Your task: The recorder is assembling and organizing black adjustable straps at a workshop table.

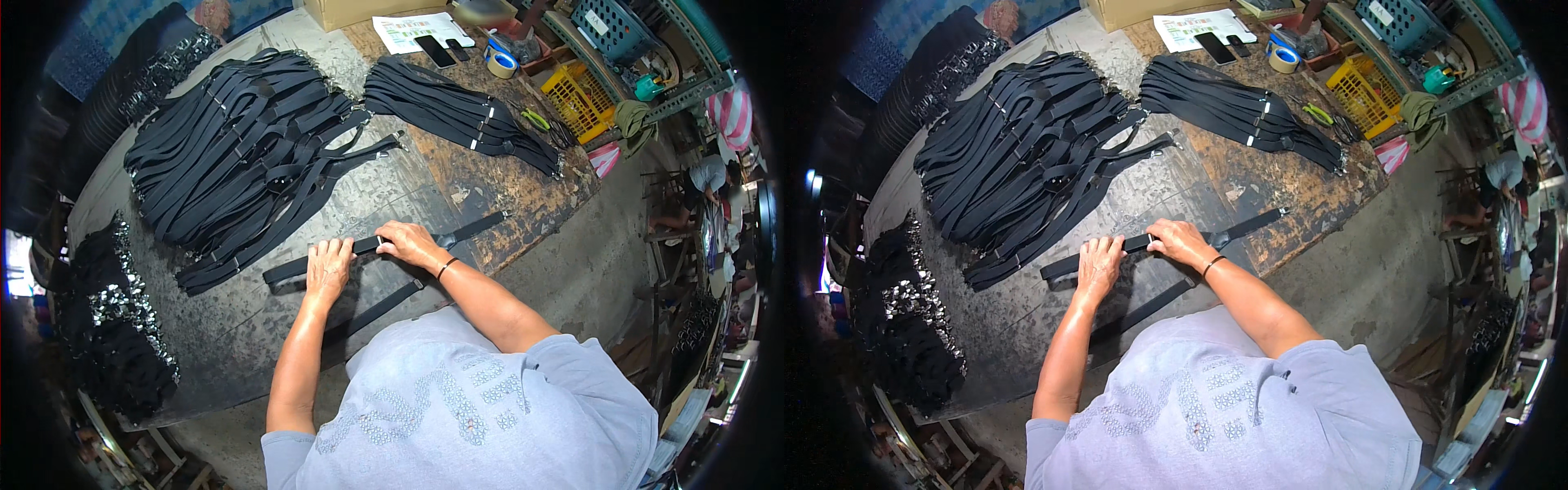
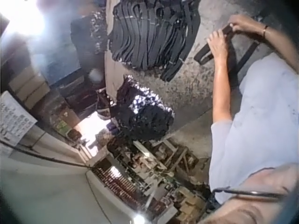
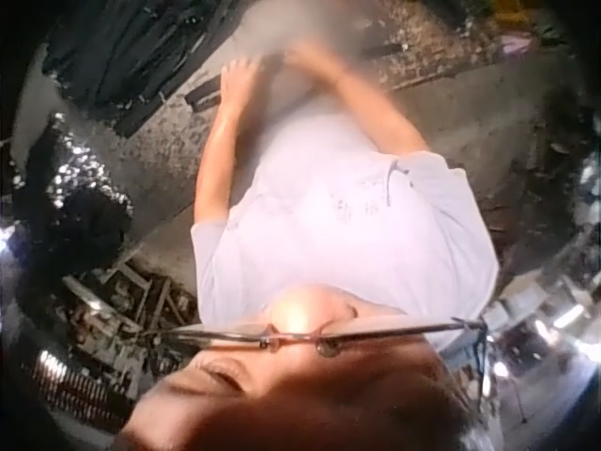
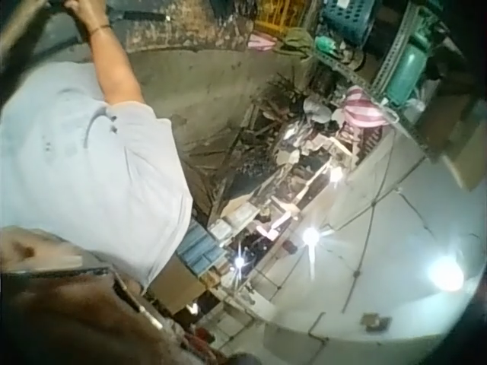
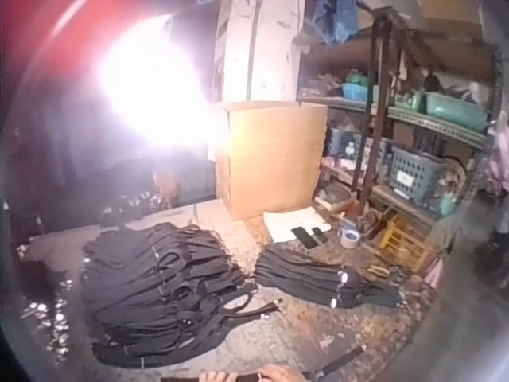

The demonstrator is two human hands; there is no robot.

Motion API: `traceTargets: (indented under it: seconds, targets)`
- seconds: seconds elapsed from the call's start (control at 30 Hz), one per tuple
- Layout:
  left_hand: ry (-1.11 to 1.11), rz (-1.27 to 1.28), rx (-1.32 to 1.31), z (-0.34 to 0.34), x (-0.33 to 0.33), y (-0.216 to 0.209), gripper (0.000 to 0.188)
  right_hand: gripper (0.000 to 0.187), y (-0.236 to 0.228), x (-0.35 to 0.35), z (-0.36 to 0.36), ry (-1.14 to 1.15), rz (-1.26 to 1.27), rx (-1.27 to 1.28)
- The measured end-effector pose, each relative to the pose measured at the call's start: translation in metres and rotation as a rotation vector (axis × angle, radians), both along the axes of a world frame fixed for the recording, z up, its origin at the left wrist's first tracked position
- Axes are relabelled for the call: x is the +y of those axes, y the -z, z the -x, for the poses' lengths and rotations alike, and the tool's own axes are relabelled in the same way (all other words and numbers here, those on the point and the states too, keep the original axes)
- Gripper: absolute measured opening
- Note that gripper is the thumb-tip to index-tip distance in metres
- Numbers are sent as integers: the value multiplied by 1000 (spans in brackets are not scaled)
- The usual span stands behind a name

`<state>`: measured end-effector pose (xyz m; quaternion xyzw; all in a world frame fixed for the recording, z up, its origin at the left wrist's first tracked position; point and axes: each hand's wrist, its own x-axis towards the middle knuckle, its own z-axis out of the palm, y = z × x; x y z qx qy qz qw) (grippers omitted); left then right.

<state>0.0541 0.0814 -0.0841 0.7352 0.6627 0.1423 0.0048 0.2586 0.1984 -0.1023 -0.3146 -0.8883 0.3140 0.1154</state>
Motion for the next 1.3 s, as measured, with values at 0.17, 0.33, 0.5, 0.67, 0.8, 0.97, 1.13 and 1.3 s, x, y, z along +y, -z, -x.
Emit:
traceTargets:
  seconds: [0.17,0.33,0.5,0.67,0.8,0.97,1.13,1.3]
  targets:
    - [-2,38,-22,6,-7,9,33,29,4,2,-24,58,-31,-12]
    - [-26,88,-56,2,-12,17,33,30,6,2,-32,82,-10,-65]
    - [-18,69,-63,0,-12,25,34,35,4,7,-38,66,24,-95]
    - [-51,104,-60,-3,-9,25,36,42,1,21,-63,154,15,90]
    - [-58,62,-76,-4,-12,30,39,24,0,35,-118,400,-79,80]
    - [-62,57,-79,-5,-12,34,40,18,-3,32,-144,496,-26,19]
    - [-69,61,-76,-4,-11,31,40,15,-9,23,-107,471,84,124]
    - [-63,75,-65,-5,-9,32,38,20,-8,23,-55,341,270,110]
